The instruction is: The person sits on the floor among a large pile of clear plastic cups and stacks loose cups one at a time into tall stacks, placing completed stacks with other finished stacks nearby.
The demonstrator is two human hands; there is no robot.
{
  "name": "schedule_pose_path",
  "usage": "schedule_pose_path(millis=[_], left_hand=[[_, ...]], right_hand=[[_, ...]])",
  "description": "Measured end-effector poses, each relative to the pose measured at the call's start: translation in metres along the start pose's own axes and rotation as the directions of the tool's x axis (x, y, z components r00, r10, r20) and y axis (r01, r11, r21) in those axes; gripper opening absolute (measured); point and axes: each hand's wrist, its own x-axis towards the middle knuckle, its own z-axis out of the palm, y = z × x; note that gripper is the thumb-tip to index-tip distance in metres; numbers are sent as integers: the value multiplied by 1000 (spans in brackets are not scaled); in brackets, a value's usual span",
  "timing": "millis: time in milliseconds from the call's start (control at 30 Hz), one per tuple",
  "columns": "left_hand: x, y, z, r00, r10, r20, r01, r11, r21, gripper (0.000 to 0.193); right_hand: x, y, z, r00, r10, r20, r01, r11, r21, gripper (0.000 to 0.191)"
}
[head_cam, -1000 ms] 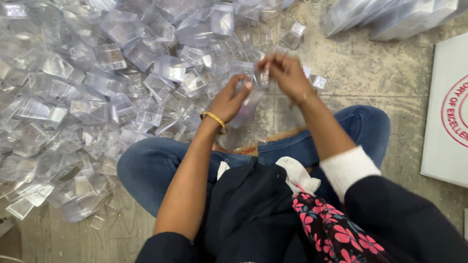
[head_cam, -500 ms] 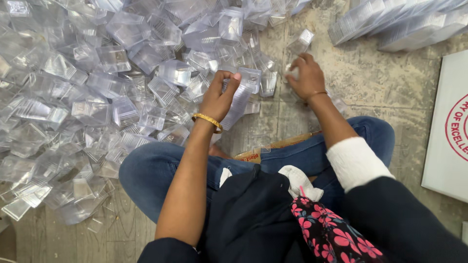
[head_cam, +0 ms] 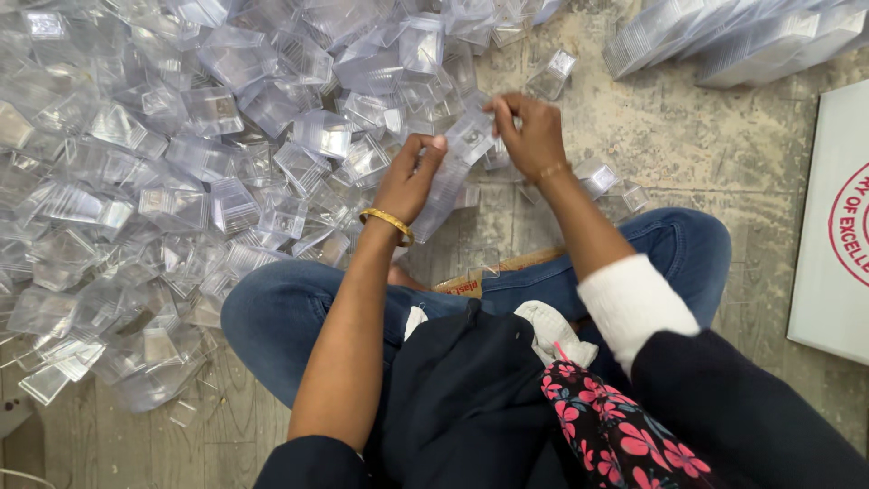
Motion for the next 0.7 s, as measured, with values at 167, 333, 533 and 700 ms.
schedule_pose_path(millis=[167, 333, 533, 700], left_hand=[[3, 0, -10, 992, 27, -119, -29, 999, -18, 46], [3, 6, -9, 992, -8, -124, 4, 999, -32, 47], [-2, 15, -7, 991, -54, -125, 56, 998, 12, 51], [-2, 18, -4, 992, -66, -105, 76, 993, 94, 54]], right_hand=[[56, 16, 6, 964, -265, -16, 256, 946, -199, 25], [56, 28, -3, 933, -9, 359, -73, 974, 213, 24], [28, 42, -10, 904, -349, 246, 408, 876, -257, 33], [22, 51, -35, 924, -316, 217, 379, 835, -400, 24]])
